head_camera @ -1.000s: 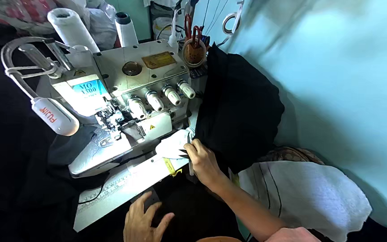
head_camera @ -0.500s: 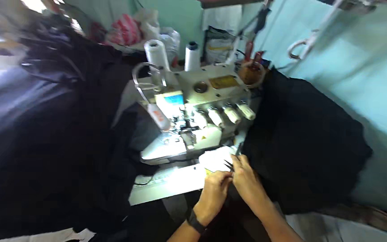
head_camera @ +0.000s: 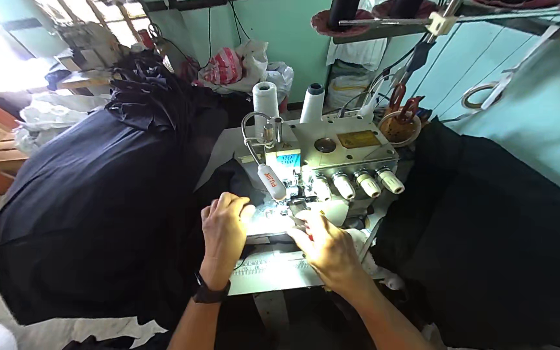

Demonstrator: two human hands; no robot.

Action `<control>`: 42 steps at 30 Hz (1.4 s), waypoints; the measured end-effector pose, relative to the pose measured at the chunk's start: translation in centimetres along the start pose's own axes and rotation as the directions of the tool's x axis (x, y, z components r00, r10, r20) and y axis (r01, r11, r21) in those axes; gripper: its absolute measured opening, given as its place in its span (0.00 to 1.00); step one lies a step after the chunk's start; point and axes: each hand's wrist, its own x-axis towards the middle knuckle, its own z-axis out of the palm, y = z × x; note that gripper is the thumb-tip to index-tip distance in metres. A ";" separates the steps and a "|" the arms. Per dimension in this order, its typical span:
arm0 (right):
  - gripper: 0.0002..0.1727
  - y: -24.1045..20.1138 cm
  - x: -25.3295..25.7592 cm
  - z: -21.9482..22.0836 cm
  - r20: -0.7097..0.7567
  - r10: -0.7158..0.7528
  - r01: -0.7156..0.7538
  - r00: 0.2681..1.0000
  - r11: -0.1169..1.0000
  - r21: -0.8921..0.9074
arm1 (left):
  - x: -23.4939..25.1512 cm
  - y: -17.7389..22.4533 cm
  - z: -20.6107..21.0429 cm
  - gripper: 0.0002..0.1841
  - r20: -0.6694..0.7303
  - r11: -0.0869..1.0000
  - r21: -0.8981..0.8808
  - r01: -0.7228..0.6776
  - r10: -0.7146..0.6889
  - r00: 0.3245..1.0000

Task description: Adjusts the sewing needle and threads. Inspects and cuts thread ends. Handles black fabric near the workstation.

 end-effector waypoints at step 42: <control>0.12 1.6 -5.0 4.9 0.067 0.359 -0.214 0.931 0.388 0.896 | 3.3 0.2 2.5 0.21 0.343 0.986 -0.151 -0.067 0.116 0.932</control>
